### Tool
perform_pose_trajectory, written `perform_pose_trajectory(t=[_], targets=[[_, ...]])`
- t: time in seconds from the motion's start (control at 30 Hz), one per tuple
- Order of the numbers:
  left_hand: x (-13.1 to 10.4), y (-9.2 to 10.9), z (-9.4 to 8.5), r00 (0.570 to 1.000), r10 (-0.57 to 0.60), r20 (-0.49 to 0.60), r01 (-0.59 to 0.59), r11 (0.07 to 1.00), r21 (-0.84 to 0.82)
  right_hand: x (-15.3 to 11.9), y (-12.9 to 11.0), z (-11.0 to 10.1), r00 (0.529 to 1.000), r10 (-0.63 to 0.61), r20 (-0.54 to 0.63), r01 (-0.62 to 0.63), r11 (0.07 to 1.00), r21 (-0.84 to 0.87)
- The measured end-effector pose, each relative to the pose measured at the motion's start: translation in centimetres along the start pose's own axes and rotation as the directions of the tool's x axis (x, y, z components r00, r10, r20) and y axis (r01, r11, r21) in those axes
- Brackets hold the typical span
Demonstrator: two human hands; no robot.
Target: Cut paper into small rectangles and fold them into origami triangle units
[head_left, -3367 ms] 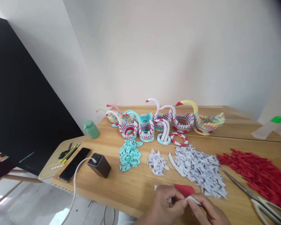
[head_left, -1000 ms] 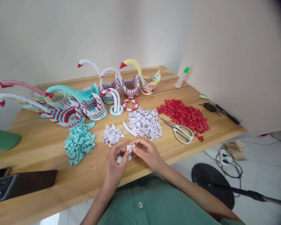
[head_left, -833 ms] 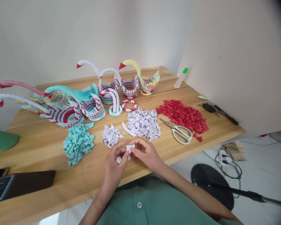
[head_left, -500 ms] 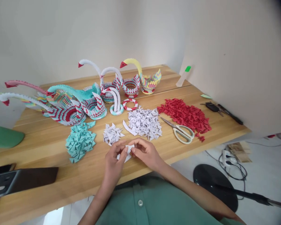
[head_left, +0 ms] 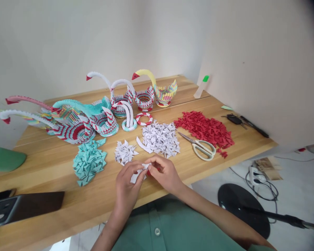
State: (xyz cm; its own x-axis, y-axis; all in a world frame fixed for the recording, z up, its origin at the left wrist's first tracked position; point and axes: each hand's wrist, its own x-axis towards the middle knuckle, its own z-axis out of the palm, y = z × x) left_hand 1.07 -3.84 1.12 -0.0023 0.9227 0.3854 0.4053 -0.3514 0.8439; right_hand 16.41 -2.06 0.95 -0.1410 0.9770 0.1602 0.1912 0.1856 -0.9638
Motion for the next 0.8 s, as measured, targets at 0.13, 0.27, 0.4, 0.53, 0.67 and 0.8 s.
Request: perform_pose_trajectory(t=[0.13, 0.27, 0.4, 0.53, 0.67, 0.8], targets=[[0.07, 0.11, -0.33, 0.998, 0.063, 0.021, -0.064, 0.994, 0.085, -0.06, -0.37, -0.11, 0.991, -0.132, 0.000, 0.132, 0.985, -0.108], [-0.15, -0.19, -0.43, 0.998, 0.054, 0.026, -0.056, 0.995, 0.077, -0.05, -0.42, -0.33, 0.990, -0.141, 0.022, 0.142, 0.984, -0.103], [-0.21, -0.21, -0.34, 0.999, -0.014, 0.041, 0.013, 0.999, 0.030, -0.01, -0.48, -0.52, 0.996, -0.069, 0.056, 0.071, 0.997, -0.035], [-0.17, -0.12, -0.16, 0.997, -0.069, 0.046, 0.071, 0.997, -0.043, -0.06, -0.60, -0.60, 0.996, 0.001, 0.085, -0.004, 1.000, 0.031], [-0.20, -0.24, -0.02, 0.992, -0.117, 0.049, 0.121, 0.989, -0.090, -0.15, -0.41, -0.66, 0.994, 0.017, 0.105, -0.022, 0.999, 0.045], [-0.20, -0.23, 0.08, 0.993, -0.106, 0.058, 0.111, 0.989, -0.097, -0.15, -0.13, -0.72, 0.993, 0.022, 0.120, -0.028, 0.998, 0.053]])
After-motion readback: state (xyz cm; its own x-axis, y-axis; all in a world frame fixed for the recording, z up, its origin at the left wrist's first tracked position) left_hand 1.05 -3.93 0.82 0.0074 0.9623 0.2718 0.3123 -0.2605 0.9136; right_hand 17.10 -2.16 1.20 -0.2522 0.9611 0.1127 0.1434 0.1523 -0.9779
